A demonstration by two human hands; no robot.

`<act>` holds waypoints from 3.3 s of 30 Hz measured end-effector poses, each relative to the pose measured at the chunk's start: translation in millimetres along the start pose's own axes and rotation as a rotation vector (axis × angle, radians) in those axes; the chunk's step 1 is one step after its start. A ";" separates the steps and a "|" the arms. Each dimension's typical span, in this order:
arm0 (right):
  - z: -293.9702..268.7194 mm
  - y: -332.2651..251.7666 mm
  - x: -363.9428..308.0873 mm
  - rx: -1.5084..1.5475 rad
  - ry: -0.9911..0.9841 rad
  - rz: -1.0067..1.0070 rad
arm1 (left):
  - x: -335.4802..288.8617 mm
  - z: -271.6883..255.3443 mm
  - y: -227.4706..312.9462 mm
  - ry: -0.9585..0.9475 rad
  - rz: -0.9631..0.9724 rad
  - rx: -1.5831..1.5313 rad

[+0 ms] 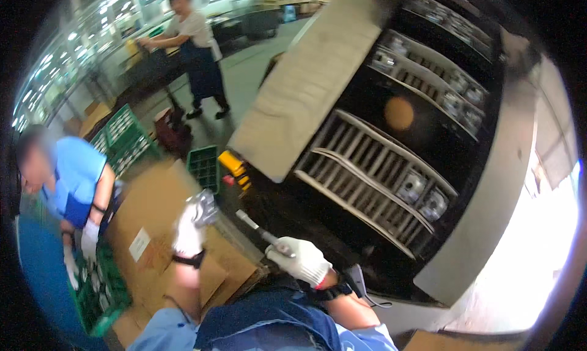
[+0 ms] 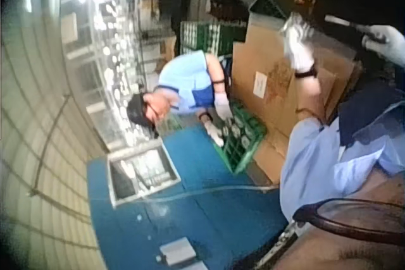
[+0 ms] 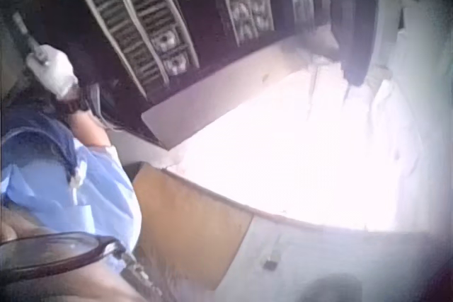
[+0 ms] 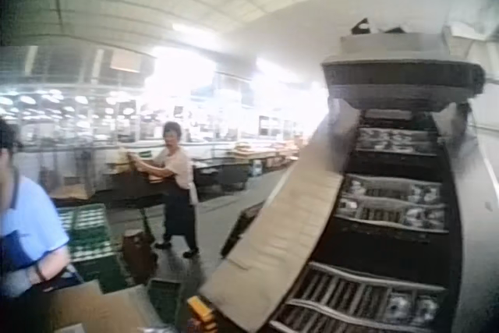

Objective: The recorder uses an air compressor nozzle to blow dust off metal machine components before another worker packs them.

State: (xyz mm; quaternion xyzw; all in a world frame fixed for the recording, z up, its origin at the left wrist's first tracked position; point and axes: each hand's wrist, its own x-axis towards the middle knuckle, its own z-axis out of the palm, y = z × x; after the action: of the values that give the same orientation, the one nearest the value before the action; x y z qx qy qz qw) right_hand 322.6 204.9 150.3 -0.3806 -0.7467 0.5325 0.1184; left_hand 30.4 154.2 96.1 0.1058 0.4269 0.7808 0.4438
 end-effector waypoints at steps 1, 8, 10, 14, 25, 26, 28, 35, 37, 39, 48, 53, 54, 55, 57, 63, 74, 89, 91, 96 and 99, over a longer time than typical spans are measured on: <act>-5.1 -0.6 1.2 -0.058 -0.060 -0.027 | 4.4 -38.6 2.3 0.054 0.145 0.250; -76.1 14.2 -61.3 0.324 0.320 0.219 | -17.4 -143.1 48.4 0.684 0.113 1.891; -107.9 17.0 -96.7 0.459 0.558 0.349 | -9.8 -126.5 49.3 0.749 0.093 1.938; -142.4 41.2 -162.2 0.416 1.176 0.410 | 3.5 30.4 12.3 0.195 0.640 1.621; -113.7 76.4 -199.0 0.376 1.153 0.448 | -85.8 382.5 -194.9 -0.828 0.546 1.615; -114.7 68.5 -200.1 0.455 1.094 0.442 | -84.3 400.7 -197.5 -0.787 0.345 1.701; -116.5 63.1 -202.0 0.501 1.100 0.441 | -77.1 404.8 -206.4 -0.745 0.350 1.616; -136.6 45.2 -189.8 0.730 0.941 0.424 | -29.0 363.5 -198.8 -0.594 -0.668 -0.091; -140.0 47.1 -172.9 0.706 0.796 0.258 | -25.4 352.6 -171.6 -0.486 -1.023 -0.202; -146.6 26.7 -148.4 0.676 0.565 0.274 | 0.3 318.1 -173.6 -0.500 -1.076 -0.348; -124.3 3.5 -75.9 0.605 0.211 0.268 | 25.3 228.3 -115.5 -0.640 -0.979 -0.569; -103.2 -2.4 -52.0 0.659 0.060 0.193 | 35.0 187.8 -82.0 -0.539 -0.904 -0.454; -100.7 3.3 -49.7 0.686 0.024 0.187 | 29.9 187.0 -71.9 -0.559 -0.925 -0.482; -96.8 6.2 -46.8 0.709 -0.025 0.178 | 27.1 178.5 -70.5 -0.532 -0.919 -0.495; -88.7 2.1 -41.1 0.687 -0.072 0.176 | 22.4 161.9 -61.3 -0.532 -0.877 -0.556; -61.6 -13.1 -20.4 0.564 -0.096 0.179 | 5.2 122.8 -37.4 -0.361 -0.715 -0.464; -87.4 -19.1 -46.7 0.433 -0.085 0.214 | 1.0 -21.9 44.0 0.168 0.104 0.309; -179.6 28.7 -245.2 0.310 1.080 0.593 | -4.0 156.8 -44.0 -0.388 0.638 1.247; -180.9 30.6 -248.1 0.237 1.110 0.590 | -30.3 242.5 -101.4 -0.870 0.964 1.179; -174.8 35.4 -260.4 0.491 1.046 0.615 | -100.1 351.9 -205.0 -1.372 0.796 1.007; -167.5 35.9 -268.4 0.514 1.080 0.598 | -121.6 368.9 -246.3 -1.217 0.904 1.219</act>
State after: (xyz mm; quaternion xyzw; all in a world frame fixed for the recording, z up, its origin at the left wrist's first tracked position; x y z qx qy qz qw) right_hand 619.2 141.7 247.7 -0.7441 -0.2942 0.4379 0.4099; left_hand 450.5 329.7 161.0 0.8571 0.3746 0.3342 0.1158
